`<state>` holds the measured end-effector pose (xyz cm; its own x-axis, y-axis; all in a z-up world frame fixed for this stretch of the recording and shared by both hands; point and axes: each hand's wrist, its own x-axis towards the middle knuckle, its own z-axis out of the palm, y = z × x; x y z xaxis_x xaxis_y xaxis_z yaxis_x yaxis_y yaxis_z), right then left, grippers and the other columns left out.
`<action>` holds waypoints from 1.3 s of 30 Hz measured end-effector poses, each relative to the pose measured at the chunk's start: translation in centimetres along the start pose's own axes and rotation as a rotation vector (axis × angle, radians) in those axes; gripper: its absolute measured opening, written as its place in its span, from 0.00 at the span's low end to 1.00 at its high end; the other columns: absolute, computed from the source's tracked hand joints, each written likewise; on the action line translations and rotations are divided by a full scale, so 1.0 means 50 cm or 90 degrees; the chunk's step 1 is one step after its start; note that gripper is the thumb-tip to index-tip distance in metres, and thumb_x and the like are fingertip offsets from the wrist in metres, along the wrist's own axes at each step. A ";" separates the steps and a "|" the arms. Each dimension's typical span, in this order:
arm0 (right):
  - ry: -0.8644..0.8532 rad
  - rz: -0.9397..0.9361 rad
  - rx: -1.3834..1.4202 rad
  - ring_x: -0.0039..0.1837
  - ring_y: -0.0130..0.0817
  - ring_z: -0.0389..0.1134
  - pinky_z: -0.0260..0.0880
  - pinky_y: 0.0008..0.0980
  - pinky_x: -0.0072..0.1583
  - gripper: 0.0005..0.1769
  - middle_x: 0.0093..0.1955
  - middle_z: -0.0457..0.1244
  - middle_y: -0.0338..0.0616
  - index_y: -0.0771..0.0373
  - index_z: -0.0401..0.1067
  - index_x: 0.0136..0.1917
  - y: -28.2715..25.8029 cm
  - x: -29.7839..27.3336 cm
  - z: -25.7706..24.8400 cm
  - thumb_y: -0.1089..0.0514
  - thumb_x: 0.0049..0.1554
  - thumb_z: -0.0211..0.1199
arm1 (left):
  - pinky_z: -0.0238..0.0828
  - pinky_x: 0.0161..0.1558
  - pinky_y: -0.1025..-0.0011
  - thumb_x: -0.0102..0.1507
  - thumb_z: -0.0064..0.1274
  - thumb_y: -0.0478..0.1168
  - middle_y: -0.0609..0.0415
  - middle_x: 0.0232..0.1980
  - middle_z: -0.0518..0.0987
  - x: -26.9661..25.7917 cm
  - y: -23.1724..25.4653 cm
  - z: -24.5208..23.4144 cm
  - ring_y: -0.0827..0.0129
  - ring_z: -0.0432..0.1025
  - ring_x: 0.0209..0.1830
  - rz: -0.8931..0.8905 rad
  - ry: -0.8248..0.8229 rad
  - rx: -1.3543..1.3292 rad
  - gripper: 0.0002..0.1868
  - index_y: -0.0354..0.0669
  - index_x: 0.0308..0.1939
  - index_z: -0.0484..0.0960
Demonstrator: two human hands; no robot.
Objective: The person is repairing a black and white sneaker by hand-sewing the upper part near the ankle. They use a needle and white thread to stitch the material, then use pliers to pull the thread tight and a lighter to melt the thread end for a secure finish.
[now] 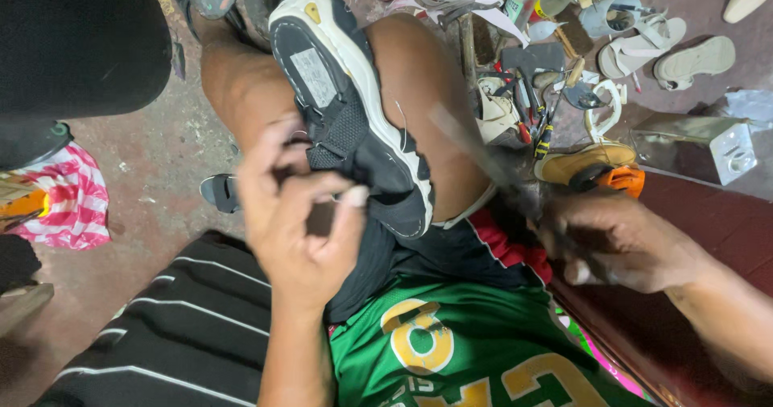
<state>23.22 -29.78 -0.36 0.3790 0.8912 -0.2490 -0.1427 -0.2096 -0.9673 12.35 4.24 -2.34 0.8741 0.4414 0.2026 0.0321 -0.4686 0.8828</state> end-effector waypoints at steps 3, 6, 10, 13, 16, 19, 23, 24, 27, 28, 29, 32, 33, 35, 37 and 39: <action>0.132 0.160 -0.102 0.40 0.24 0.63 0.65 0.27 0.44 0.11 0.36 0.64 0.35 0.62 0.71 0.40 0.026 0.000 0.004 0.54 0.54 0.67 | 0.65 0.65 0.64 0.62 0.53 0.31 0.41 0.70 0.68 0.015 0.031 -0.020 0.53 0.64 0.65 0.064 0.056 0.139 0.09 0.38 0.45 0.82; 0.180 0.205 -0.093 0.40 0.25 0.65 0.66 0.28 0.44 0.11 0.36 0.64 0.36 0.62 0.72 0.39 0.062 0.008 0.013 0.55 0.55 0.70 | 0.60 0.70 0.57 0.59 0.53 0.32 0.50 0.69 0.72 0.032 0.067 -0.025 0.49 0.59 0.70 0.151 -0.048 0.256 0.14 0.41 0.48 0.87; 0.194 0.132 -0.186 0.41 0.27 0.61 0.65 0.28 0.44 0.18 0.38 0.63 0.40 0.65 0.71 0.49 0.078 0.011 0.030 0.55 0.50 0.72 | 0.50 0.72 0.41 0.60 0.59 0.38 0.50 0.70 0.70 0.086 0.092 -0.015 0.41 0.53 0.76 0.215 -0.260 0.315 0.14 0.37 0.48 0.86; 0.151 0.121 -0.242 0.38 0.32 0.62 0.64 0.33 0.42 0.25 0.36 0.64 0.43 0.66 0.70 0.50 0.070 0.002 0.024 0.51 0.46 0.76 | 0.40 0.77 0.33 0.59 0.58 0.37 0.50 0.76 0.67 0.132 0.101 -0.009 0.40 0.47 0.82 0.255 -0.359 0.369 0.19 0.41 0.54 0.86; 0.079 0.160 -0.351 0.31 0.43 0.62 0.61 0.42 0.36 0.24 0.27 0.60 0.47 0.62 0.69 0.35 0.069 0.008 0.002 0.47 0.39 0.81 | 0.38 0.73 0.31 0.53 0.59 0.37 0.47 0.75 0.66 0.165 0.104 -0.010 0.39 0.47 0.79 0.258 -0.431 0.341 0.28 0.46 0.59 0.87; 0.078 0.065 -0.402 0.33 0.50 0.62 0.60 0.45 0.36 0.24 0.29 0.60 0.49 0.62 0.69 0.35 0.070 0.016 -0.004 0.48 0.36 0.79 | 0.38 0.76 0.33 0.54 0.59 0.36 0.50 0.75 0.69 0.188 0.099 -0.011 0.42 0.48 0.81 0.334 -0.467 0.364 0.25 0.49 0.57 0.87; 0.064 0.044 -0.394 0.33 0.51 0.62 0.59 0.45 0.35 0.23 0.28 0.60 0.48 0.62 0.69 0.34 0.073 0.029 -0.016 0.47 0.36 0.78 | 0.42 0.74 0.35 0.53 0.60 0.37 0.50 0.66 0.76 0.211 0.094 -0.004 0.47 0.57 0.77 0.372 -0.512 0.397 0.21 0.48 0.52 0.88; 0.061 0.046 -0.395 0.32 0.51 0.62 0.59 0.46 0.35 0.23 0.28 0.59 0.48 0.62 0.68 0.32 0.073 0.030 -0.014 0.47 0.36 0.78 | 0.43 0.73 0.36 0.54 0.60 0.37 0.50 0.63 0.77 0.219 0.093 -0.003 0.48 0.59 0.75 0.383 -0.521 0.397 0.21 0.48 0.52 0.88; 0.052 0.049 -0.374 0.30 0.49 0.62 0.58 0.46 0.34 0.25 0.26 0.59 0.47 0.62 0.66 0.30 0.071 0.036 -0.019 0.45 0.38 0.78 | 0.47 0.72 0.39 0.57 0.59 0.38 0.51 0.59 0.79 0.234 0.090 -0.010 0.51 0.63 0.72 0.386 -0.538 0.365 0.15 0.46 0.48 0.87; 0.056 0.043 -0.379 0.30 0.49 0.62 0.57 0.46 0.34 0.26 0.26 0.58 0.47 0.62 0.66 0.29 0.069 0.039 -0.020 0.45 0.38 0.78 | 0.48 0.72 0.40 0.59 0.59 0.38 0.51 0.58 0.80 0.237 0.090 -0.012 0.52 0.64 0.71 0.383 -0.538 0.350 0.12 0.46 0.46 0.87; 0.060 0.038 -0.385 0.30 0.49 0.62 0.57 0.46 0.35 0.27 0.26 0.58 0.47 0.62 0.65 0.29 0.066 0.043 -0.020 0.44 0.38 0.79 | 0.48 0.72 0.40 0.60 0.59 0.38 0.51 0.56 0.80 0.237 0.089 -0.012 0.53 0.65 0.71 0.389 -0.536 0.356 0.11 0.45 0.46 0.87; 0.070 0.010 -0.412 0.31 0.49 0.62 0.57 0.46 0.35 0.27 0.26 0.57 0.47 0.62 0.64 0.29 0.057 0.047 -0.015 0.43 0.37 0.78 | 0.48 0.73 0.41 0.64 0.57 0.38 0.50 0.55 0.80 0.231 0.087 -0.012 0.55 0.66 0.70 0.402 -0.524 0.369 0.09 0.41 0.47 0.86; 0.075 -0.002 -0.424 0.31 0.49 0.62 0.57 0.46 0.35 0.27 0.26 0.57 0.46 0.62 0.65 0.29 0.053 0.049 -0.014 0.43 0.37 0.78 | 0.48 0.74 0.41 0.64 0.57 0.38 0.49 0.56 0.79 0.229 0.087 -0.011 0.55 0.67 0.70 0.406 -0.517 0.373 0.10 0.40 0.47 0.85; 0.091 -0.004 -0.459 0.30 0.49 0.62 0.58 0.47 0.34 0.25 0.26 0.58 0.45 0.60 0.68 0.30 0.046 0.049 -0.007 0.42 0.37 0.77 | 0.48 0.74 0.42 0.65 0.56 0.37 0.47 0.58 0.79 0.227 0.085 -0.011 0.55 0.67 0.70 0.411 -0.509 0.373 0.09 0.38 0.48 0.84; 0.103 0.001 -0.493 0.30 0.49 0.63 0.59 0.47 0.33 0.25 0.26 0.58 0.45 0.60 0.68 0.30 0.040 0.050 0.002 0.41 0.37 0.76 | 0.48 0.75 0.42 0.67 0.56 0.37 0.46 0.60 0.79 0.227 0.084 -0.013 0.55 0.67 0.70 0.413 -0.501 0.370 0.09 0.36 0.48 0.83; 0.111 0.010 -0.531 0.31 0.48 0.64 0.60 0.47 0.33 0.27 0.27 0.58 0.45 0.61 0.67 0.31 0.034 0.054 0.008 0.39 0.38 0.75 | 0.49 0.73 0.43 0.65 0.55 0.36 0.45 0.58 0.79 0.228 0.083 -0.012 0.54 0.68 0.67 0.419 -0.496 0.373 0.09 0.35 0.47 0.82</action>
